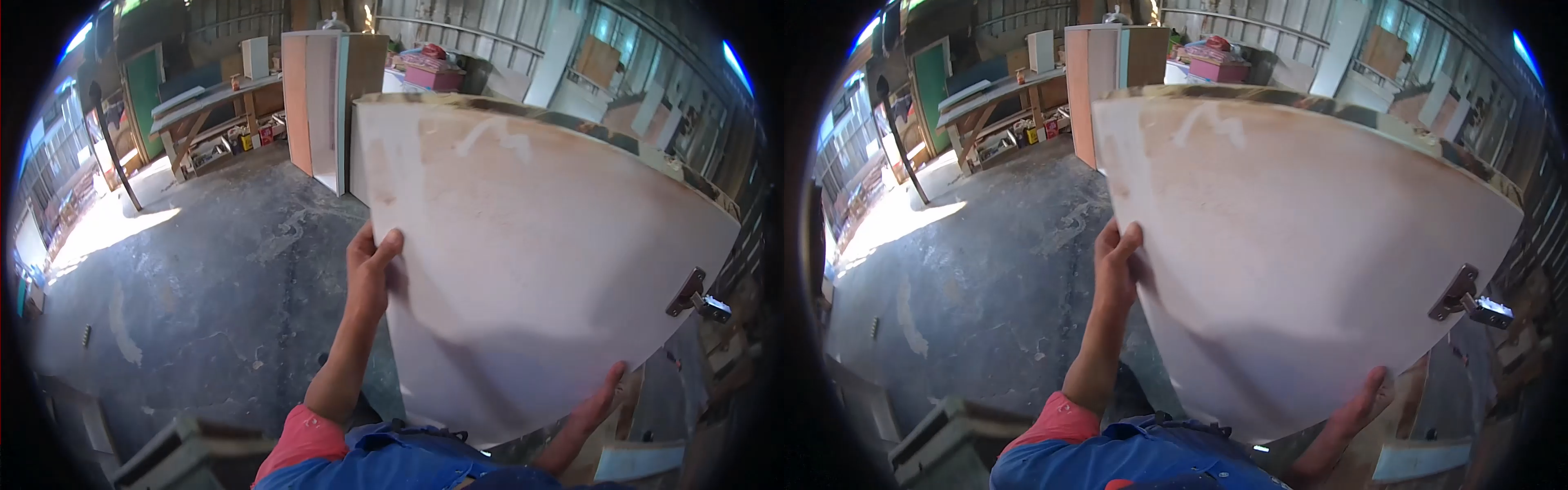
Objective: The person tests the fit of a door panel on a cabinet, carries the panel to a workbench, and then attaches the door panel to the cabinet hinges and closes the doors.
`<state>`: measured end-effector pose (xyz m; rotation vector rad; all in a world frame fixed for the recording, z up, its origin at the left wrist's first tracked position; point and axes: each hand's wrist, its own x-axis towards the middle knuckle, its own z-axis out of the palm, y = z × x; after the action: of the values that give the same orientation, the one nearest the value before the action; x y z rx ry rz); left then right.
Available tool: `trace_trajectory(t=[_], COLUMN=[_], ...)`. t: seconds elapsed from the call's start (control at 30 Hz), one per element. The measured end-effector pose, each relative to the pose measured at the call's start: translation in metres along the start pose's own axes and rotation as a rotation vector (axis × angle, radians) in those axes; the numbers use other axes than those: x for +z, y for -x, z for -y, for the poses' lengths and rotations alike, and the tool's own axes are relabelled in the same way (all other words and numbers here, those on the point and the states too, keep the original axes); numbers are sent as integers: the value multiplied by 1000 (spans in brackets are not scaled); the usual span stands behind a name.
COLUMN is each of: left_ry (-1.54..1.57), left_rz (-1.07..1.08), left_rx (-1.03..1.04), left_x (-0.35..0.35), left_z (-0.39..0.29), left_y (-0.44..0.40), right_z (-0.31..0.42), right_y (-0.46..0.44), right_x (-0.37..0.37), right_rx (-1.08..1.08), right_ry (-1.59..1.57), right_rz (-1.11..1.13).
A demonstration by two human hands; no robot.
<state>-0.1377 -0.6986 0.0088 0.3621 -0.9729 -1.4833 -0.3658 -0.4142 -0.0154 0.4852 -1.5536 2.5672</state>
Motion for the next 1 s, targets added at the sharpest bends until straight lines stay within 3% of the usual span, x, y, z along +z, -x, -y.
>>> trace_trajectory(t=[0.07, 0.13, 0.23, 0.37, 0.5, 0.63, 0.7, 0.77, 0.83, 0.9, 1.0], left_ry=[35, 61, 79, -23, -110, -139, -256, -311, -374, -273, -350], left_rz=[-52, -122, -263, -373, -302, -265, -344, -283, -205, -411, -399], left_rx=[11, 8, 6, 151, 342, 480, 558, 611, 648, 714, 754], left_x=[-45, -96, -164, -245, -312, -329, -346, -364, -371, -353, -365], left_z=[-3, 0, -23, -77, -133, -180, -196, -206, -215, -222, -238], left_y=[-36, -62, -105, -153, -178, -212, -226, -244, -258, -281, -308], right_z=[-24, -42, -78, -107, -144, -165, -180, -189, -200, -201, -212], right_y=[4, 6, 11, 40, 53, 77, 88, 95, 114, 118, 137], right_x=[59, 114, 219, 363, 459, 561, 595, 623, 628, 640, 625], right_rx=[7, -125, -173, -126, -152, -128, -80, -112, -140, -178, -61], right_ry=[-71, 258, 282, 258, 123, 0, -72, -162, -196, -345, -413], right_rz=[14, 297, 533, 576, 667, 772, 861, 909, 839, 803, 712])
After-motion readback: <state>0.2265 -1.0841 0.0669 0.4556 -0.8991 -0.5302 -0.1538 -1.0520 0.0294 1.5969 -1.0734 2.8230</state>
